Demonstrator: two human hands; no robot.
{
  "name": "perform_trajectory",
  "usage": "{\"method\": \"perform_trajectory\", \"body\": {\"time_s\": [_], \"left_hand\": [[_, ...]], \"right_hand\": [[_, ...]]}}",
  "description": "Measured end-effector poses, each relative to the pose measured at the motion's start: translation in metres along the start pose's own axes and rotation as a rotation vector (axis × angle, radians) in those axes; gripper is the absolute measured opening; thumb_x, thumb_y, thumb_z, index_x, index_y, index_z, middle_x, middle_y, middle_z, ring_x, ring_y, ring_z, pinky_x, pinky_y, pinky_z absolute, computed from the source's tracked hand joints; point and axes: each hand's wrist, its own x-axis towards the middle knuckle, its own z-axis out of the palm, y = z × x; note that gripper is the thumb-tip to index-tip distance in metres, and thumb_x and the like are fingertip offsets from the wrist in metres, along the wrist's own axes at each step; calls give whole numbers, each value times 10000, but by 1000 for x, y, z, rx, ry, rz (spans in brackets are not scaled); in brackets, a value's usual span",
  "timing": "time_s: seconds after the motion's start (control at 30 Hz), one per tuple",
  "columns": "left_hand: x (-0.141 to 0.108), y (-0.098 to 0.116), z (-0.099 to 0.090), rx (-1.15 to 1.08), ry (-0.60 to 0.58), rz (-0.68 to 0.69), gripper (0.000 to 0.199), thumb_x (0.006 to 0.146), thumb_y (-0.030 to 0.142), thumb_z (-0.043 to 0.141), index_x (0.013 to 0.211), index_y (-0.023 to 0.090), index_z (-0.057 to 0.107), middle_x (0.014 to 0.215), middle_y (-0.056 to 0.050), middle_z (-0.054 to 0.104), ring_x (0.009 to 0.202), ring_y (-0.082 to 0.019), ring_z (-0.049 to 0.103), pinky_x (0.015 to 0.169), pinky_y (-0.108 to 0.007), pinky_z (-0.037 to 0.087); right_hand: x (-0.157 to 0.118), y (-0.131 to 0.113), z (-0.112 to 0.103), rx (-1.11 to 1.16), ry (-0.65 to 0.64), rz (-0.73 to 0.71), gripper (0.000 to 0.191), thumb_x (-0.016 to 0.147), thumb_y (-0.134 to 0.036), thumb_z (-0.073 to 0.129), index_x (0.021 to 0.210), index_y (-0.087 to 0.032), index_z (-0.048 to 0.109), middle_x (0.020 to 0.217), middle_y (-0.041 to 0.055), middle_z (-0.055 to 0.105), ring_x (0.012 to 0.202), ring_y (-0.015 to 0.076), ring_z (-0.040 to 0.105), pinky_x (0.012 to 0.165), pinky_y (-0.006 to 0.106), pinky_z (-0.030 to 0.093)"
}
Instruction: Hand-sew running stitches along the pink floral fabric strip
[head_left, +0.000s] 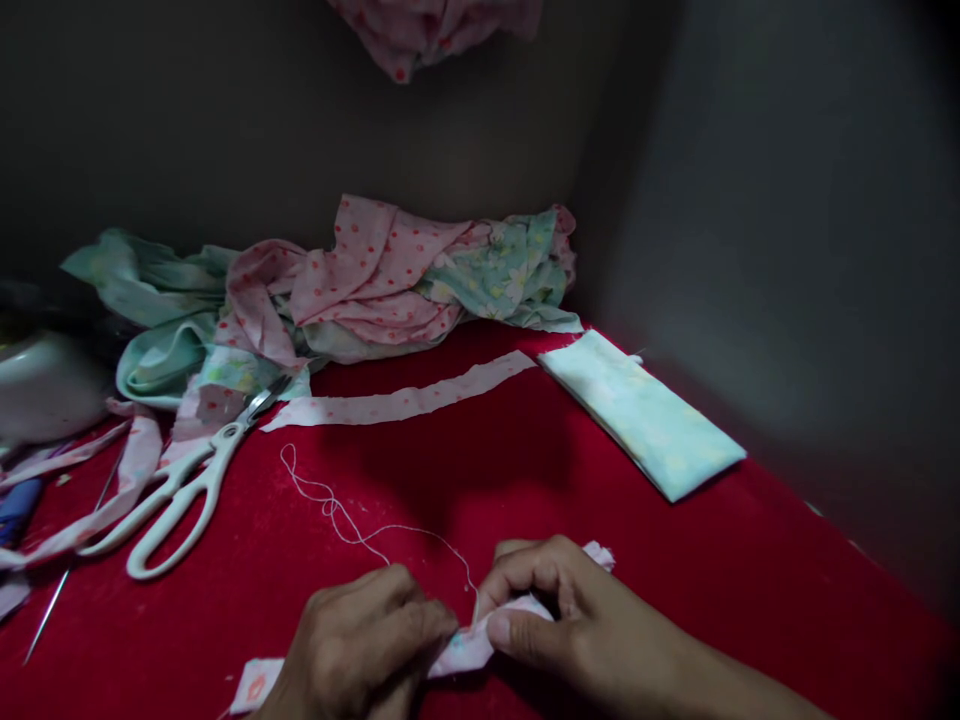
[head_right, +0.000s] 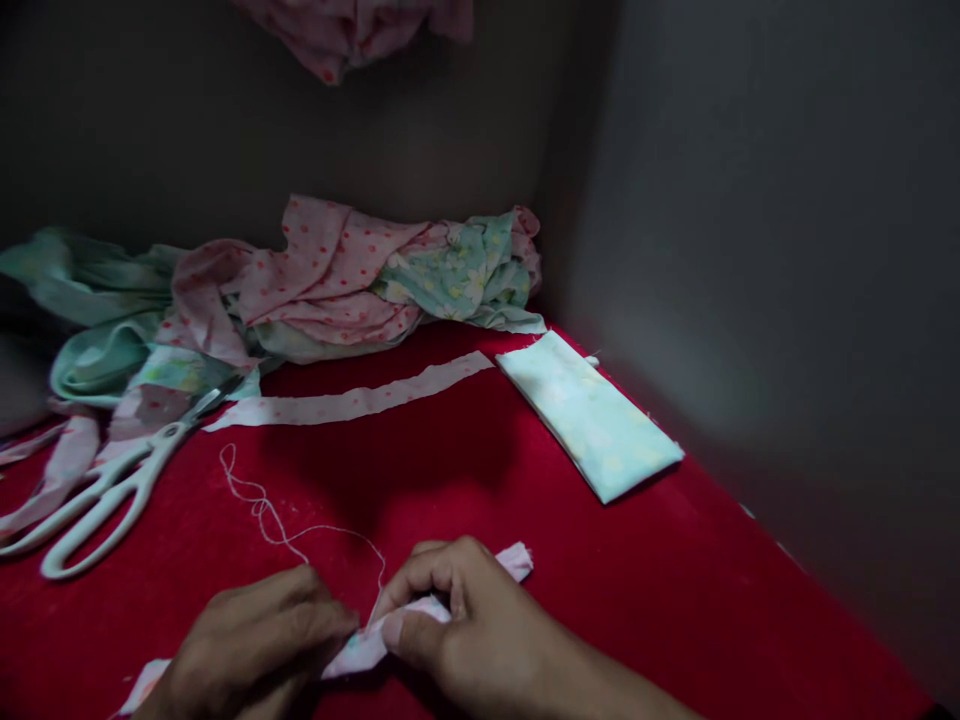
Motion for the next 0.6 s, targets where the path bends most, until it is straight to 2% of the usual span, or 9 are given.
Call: {"method": "perform_trajectory", "body": {"time_s": [0.23,0.43,0.5,0.6], "left_hand": [[-2,-6,6,-4,9,8,248,844,52,404,810,148,630,616,-42,580,514,-135,538,441,-188,424],[-1,-9,15,-130,192,88,241,838,58,413,1001,164,556,691,-25,612,547,-129,579,495,-188,476],[-2,-7,15,-103,216,47,237,843,54,424,1003,177,549,759,-42,605,575,-131,589,506,-189,489],[-6,-5,18,-96,136,-55,242,865,32,386,951,192,545,738,-35,600,558,-112,591,466,-145,469]], "right_hand": [[3,7,3,11,9,-9,122,692,-128,567,735,-149,679,736,4,537,639,125,482,569,232,344],[5,9,6,-10,46,-7,111,709,-112,556,715,-142,663,723,1,543,660,126,498,590,224,366],[5,7,7,-2,65,-21,103,704,-115,558,707,-136,658,707,0,544,659,126,497,604,226,368],[4,5,8,12,77,-21,71,688,-145,583,696,-141,654,685,-1,536,646,130,485,594,229,361]]}}
